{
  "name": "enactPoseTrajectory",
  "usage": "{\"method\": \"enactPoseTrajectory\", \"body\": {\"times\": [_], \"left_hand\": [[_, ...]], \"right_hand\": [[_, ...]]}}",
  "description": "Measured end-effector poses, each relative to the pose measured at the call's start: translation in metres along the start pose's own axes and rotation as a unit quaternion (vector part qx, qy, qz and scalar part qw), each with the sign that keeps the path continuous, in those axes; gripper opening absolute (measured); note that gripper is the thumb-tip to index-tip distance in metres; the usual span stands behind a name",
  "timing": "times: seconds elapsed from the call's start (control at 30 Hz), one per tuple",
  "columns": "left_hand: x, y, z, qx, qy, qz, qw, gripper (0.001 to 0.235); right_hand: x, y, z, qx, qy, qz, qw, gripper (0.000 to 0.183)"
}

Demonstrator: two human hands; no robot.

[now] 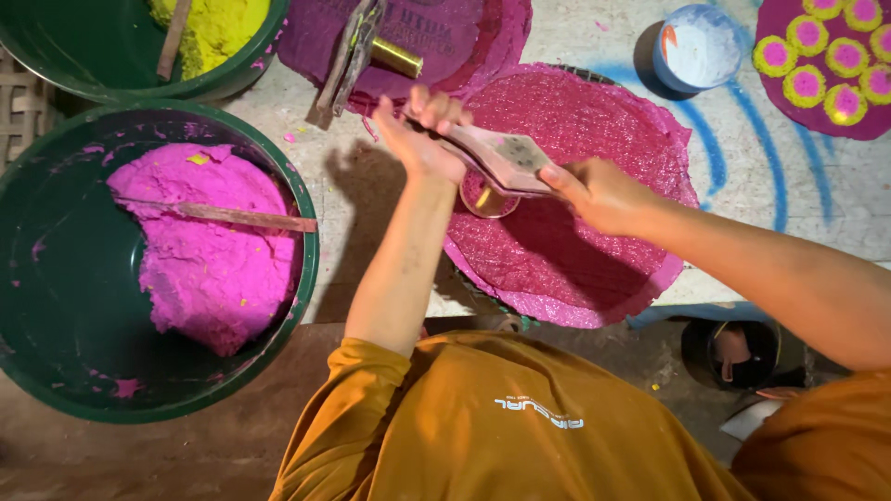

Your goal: The person shapes vibrant pink and yellow dough into patterns on a circular base using wooden molds and various hand tools. They scoop the material from large buckets, press it into specific shapes, and smooth the surface of the developing patterns.

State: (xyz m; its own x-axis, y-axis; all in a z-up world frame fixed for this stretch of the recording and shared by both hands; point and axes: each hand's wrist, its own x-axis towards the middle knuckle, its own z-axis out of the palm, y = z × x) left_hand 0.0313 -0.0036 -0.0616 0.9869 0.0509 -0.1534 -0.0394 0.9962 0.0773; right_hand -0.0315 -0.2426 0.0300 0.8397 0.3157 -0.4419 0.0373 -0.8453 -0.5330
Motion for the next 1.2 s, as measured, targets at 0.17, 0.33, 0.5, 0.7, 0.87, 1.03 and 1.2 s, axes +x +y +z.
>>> {"method": "enactPoseTrajectory", "body": {"times": [0.17,0.33,0.5,0.7,0.87,1.03,1.2], "left_hand": [[-0.002,-0.030,-0.010,0.093,-0.095,-0.068,0.989,0.049],[-0.053,0.000,-0.017,0.759,-0.089,0.019,0.645,0.099],[-0.095,0.004,-0.019,0.903,-0.158,0.077,0.391,0.129],[-0.084,0.002,0.000,0.895,-0.148,0.092,0.411,0.126],[-0.037,-0.015,0.047,0.888,-0.217,0.084,0.397,0.126],[-0.063,-0.053,0.094,0.800,-0.484,0.126,0.331,0.114],[-0.157,-0.019,0.119,0.677,-0.617,-0.126,0.380,0.077]], "right_hand": [[-0.025,0.043,-0.032,0.002,0.027,0.024,0.999,0.074],[-0.060,0.080,-0.019,0.270,0.122,-0.012,0.955,0.076],[-0.096,0.087,0.029,0.378,0.212,-0.044,0.900,0.085],[-0.130,0.118,0.089,0.554,0.268,-0.077,0.784,0.086],[-0.148,0.127,0.103,0.580,0.289,-0.087,0.757,0.078],[-0.159,0.090,0.076,0.397,0.346,-0.080,0.847,0.056],[-0.198,0.001,0.019,-0.090,0.285,-0.246,0.922,0.055]]}}
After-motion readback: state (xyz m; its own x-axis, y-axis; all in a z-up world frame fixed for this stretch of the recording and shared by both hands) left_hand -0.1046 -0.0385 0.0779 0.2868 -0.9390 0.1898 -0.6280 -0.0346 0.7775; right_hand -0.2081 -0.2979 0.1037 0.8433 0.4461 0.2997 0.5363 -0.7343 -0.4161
